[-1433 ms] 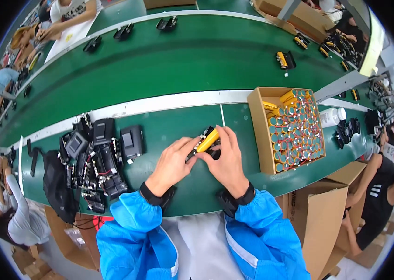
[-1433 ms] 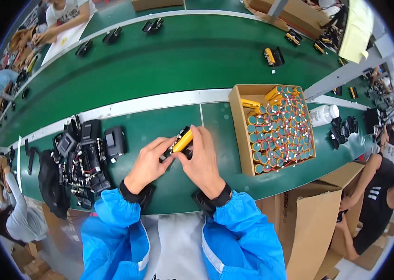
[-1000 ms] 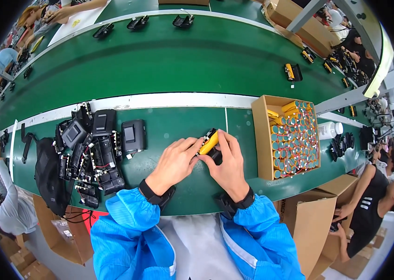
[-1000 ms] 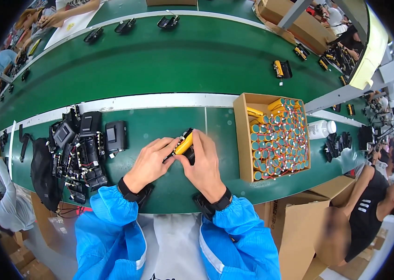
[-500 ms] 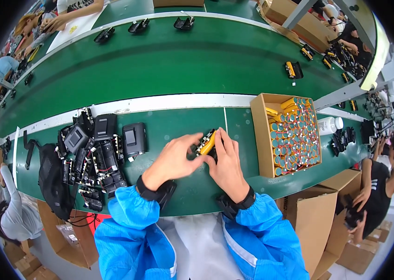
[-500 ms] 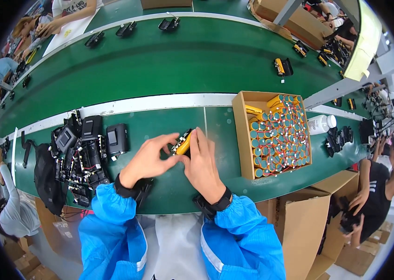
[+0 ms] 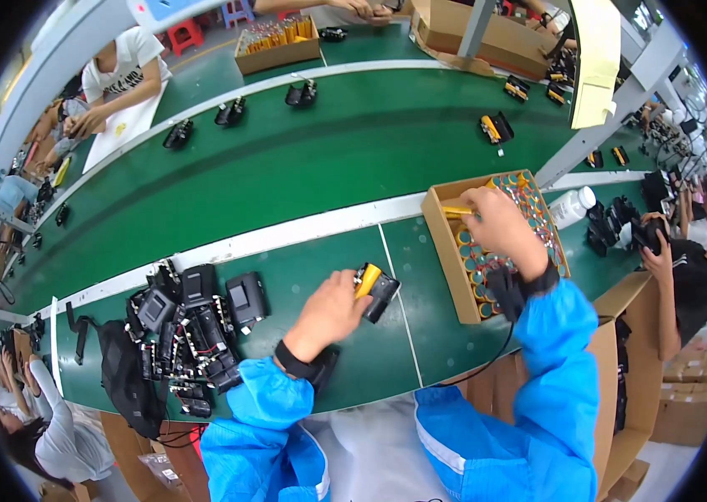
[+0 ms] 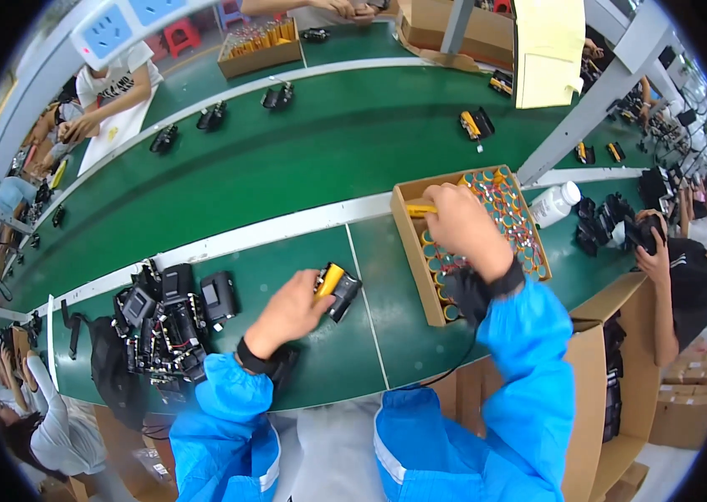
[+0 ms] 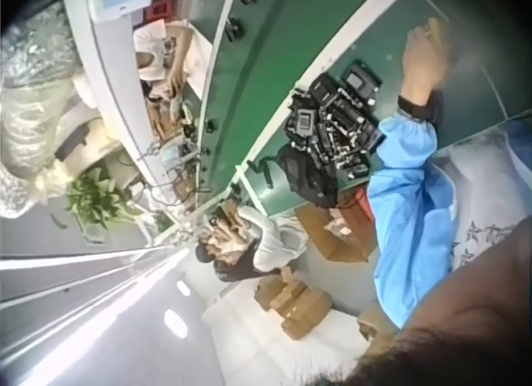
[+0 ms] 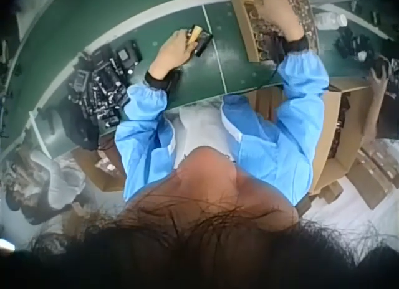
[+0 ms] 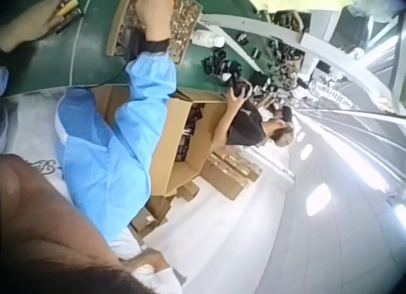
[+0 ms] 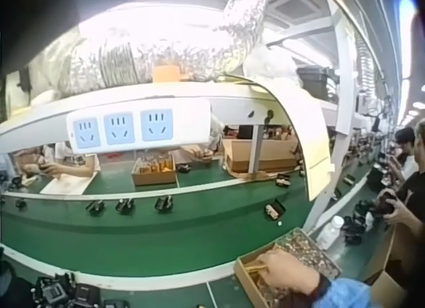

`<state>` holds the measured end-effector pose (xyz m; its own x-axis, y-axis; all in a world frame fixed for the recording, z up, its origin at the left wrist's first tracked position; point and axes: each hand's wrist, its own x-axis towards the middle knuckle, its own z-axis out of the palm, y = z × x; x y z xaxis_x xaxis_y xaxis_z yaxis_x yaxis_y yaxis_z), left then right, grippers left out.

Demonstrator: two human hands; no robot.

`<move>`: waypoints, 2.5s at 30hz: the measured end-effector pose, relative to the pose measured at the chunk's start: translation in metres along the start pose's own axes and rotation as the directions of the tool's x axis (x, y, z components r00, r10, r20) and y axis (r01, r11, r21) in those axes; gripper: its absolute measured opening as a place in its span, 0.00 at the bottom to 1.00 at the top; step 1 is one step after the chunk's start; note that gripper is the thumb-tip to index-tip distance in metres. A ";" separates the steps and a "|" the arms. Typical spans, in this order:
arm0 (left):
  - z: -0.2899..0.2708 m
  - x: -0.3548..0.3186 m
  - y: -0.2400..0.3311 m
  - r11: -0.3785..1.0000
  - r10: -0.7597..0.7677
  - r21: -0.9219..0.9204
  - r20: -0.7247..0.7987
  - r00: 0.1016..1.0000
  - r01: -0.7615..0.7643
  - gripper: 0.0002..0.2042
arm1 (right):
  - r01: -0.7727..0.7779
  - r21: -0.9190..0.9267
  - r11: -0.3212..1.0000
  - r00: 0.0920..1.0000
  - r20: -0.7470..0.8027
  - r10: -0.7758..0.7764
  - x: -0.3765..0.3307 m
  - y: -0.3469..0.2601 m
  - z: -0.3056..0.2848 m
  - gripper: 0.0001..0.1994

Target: Assembling electronic components into a housing and securing them using an electric screwdriver.

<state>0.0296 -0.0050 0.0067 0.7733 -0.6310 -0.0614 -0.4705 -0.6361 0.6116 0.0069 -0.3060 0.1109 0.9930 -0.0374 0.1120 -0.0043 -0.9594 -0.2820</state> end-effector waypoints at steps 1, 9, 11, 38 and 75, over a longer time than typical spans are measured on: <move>0.008 -0.002 0.002 0.991 0.106 0.093 -0.077 0.991 -0.099 0.25 | -0.047 -0.018 0.999 0.989 0.139 0.049 0.014 0.023 0.011 0.15; 0.014 -0.007 0.019 0.982 0.074 0.180 -0.067 0.995 -0.060 0.22 | -0.039 -0.354 0.934 0.881 0.430 0.199 0.060 0.038 0.059 0.12; 0.009 -0.005 0.015 0.983 0.061 0.175 -0.019 0.998 -0.057 0.22 | 0.018 -0.381 0.924 0.920 0.368 0.133 0.053 0.036 0.058 0.11; -0.148 0.291 -0.152 0.877 -0.276 0.281 -0.371 0.887 0.391 0.31 | -0.096 0.927 0.363 0.948 -0.025 0.317 -0.206 -0.060 0.140 0.20; -0.147 0.310 -0.146 0.717 -0.081 0.622 -0.374 0.924 0.315 0.20 | -0.113 0.842 0.527 0.925 -0.105 0.365 -0.201 -0.066 0.132 0.24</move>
<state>0.4000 -0.0423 0.0140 0.9116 -0.3654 0.1886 -0.3584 -0.9309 -0.0713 -0.1764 -0.1985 -0.0192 0.9044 -0.4147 0.1009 -0.0146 -0.2663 -0.9638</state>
